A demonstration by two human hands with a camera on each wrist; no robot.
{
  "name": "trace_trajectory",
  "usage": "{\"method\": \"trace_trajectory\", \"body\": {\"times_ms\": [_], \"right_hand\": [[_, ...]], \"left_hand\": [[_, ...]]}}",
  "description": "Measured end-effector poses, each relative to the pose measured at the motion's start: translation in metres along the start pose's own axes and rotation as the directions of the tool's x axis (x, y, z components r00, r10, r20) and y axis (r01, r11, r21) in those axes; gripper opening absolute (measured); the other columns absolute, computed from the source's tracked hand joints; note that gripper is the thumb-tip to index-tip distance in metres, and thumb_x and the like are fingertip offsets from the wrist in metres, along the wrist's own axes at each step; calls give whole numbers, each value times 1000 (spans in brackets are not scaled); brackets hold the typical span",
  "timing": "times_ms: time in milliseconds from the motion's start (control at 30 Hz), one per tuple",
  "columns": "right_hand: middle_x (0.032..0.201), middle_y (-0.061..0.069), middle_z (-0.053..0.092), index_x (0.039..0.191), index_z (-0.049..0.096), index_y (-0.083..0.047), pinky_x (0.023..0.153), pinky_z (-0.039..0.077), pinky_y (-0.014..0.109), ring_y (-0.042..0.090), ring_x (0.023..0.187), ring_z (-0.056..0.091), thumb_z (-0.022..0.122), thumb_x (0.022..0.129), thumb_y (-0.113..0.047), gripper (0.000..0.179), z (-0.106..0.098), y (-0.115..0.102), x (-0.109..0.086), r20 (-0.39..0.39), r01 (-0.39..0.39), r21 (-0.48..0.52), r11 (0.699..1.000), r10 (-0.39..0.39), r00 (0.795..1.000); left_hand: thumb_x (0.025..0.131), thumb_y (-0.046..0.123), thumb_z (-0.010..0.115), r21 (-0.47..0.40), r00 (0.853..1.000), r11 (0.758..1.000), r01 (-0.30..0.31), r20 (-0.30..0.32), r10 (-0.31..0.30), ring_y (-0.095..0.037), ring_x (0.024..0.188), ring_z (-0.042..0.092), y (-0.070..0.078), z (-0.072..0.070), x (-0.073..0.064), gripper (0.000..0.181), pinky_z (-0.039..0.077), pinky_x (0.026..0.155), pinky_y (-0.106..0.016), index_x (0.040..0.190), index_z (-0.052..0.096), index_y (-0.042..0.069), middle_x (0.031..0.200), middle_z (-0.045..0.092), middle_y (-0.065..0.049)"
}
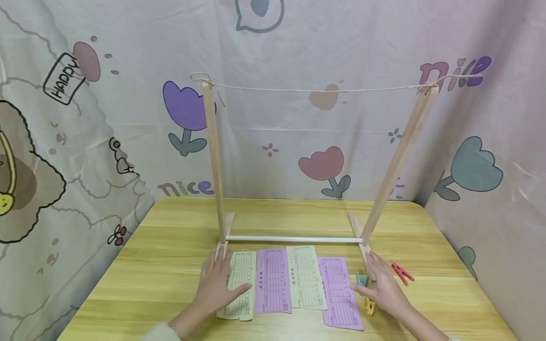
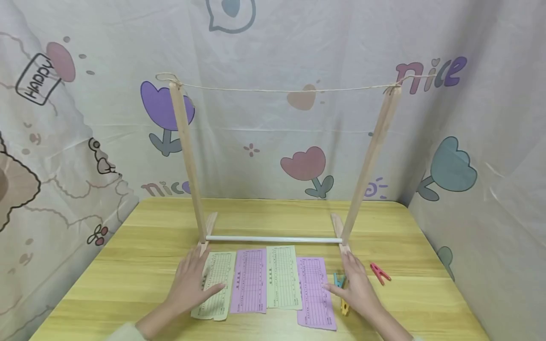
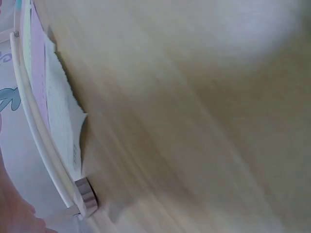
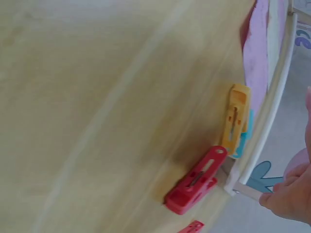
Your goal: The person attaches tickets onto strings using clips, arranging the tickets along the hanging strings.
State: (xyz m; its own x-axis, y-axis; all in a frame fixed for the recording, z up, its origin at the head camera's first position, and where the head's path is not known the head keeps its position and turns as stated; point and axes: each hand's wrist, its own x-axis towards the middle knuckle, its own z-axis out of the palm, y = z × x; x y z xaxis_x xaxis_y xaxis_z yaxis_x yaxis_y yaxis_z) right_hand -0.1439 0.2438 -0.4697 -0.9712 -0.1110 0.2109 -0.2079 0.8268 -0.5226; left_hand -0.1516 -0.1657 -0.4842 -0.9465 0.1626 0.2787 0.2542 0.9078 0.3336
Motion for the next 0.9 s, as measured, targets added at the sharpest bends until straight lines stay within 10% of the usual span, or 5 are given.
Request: {"method": "trace_trajectory", "body": {"times_ms": [467,900], "right_hand": [[111,35,58,115,55,14,85,44,59,52,101,54,82,65,-15,63,16,12,-23,-290,62,-4,998,-61,955],[88,15,63,100,63,10,74,50,47,29,84,59,82,65,-17,49,22,17,-30,-265,-83,-25,996,73,961]], "left_hand": [[74,56,67,-78,998,997,26,-55,-30,-46,129,32,-8,-1,-21,93,27,101,-65,141,31,2,143,35,-26],[75,57,66,-172,988,973,155,25,-153,-39,123,39,-14,5,-38,85,36,97,-60,134,38,2,132,45,-20]]}}
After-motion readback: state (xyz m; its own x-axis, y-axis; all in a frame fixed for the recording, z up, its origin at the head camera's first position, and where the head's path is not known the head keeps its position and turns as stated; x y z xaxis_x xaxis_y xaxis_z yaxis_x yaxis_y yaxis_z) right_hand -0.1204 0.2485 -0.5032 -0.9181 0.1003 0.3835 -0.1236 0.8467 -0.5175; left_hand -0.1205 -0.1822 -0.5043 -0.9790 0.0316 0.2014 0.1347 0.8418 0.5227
